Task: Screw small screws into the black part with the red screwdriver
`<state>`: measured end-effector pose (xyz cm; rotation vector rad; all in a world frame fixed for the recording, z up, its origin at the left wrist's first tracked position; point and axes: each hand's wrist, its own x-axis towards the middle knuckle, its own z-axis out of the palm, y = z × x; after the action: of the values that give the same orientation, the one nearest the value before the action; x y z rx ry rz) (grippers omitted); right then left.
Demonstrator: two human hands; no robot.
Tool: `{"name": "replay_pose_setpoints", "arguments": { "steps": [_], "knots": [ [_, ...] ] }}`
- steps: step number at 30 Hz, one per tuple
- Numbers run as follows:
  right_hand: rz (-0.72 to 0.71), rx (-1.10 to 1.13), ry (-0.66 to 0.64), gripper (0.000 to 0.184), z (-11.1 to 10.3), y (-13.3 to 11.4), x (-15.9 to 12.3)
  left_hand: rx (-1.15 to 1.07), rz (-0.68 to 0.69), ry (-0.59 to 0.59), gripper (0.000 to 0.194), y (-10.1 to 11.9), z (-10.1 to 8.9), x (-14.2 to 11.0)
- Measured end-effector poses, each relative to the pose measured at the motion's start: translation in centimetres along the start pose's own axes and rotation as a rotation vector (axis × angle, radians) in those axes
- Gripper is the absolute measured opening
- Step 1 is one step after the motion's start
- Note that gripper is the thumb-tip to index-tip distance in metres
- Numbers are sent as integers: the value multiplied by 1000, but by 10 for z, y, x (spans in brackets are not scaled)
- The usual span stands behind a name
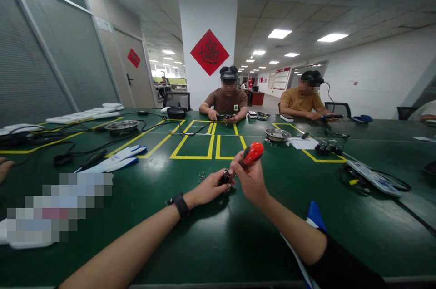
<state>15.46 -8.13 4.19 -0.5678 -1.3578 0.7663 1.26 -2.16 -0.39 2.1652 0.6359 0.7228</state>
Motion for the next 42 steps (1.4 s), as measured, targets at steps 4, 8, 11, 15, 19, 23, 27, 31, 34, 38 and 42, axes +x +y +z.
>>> {"name": "replay_pose_setpoints", "arguments": {
  "steps": [4, 8, 11, 15, 19, 23, 27, 31, 34, 38, 42],
  "knots": [
    [-32, 64, -16, 28, -2, 3, -3, -7, -11, 2, 28, 0, 1, 0],
    [-68, 20, -24, 29, 1, -3, -2, 9, -15, 10, 24, 1, 1, -1],
    [-80, -27, -5, 25, 4, -6, -1, 22, 5, 11, 24, 2, 1, -1],
    [0, -4, 34, 24, 2, -2, 0, 22, 2, -2, 28, 3, 0, -1],
    [-20, 41, 66, 29, -3, 2, 0, -23, 2, -11, 26, 1, 0, -2],
    [-53, 32, 60, 29, 0, -3, 2, -54, 13, -13, 27, -1, 2, -1],
    [-45, -4, 40, 19, 2, -8, 3, -7, -5, 12, 27, -1, 2, -1],
    [-4, 0, 44, 10, -1, -1, 2, 11, -13, 10, 26, 0, 1, -1],
    [-14, 80, 94, 22, -2, 4, 1, -24, -2, -12, 26, 0, 1, -1],
    [-52, 40, 89, 25, 1, -1, 1, -38, 5, -6, 26, 0, 1, -1],
    [-25, -11, 33, 19, 3, -7, 1, 13, -4, 6, 26, 1, 1, -2]
  ]
}}
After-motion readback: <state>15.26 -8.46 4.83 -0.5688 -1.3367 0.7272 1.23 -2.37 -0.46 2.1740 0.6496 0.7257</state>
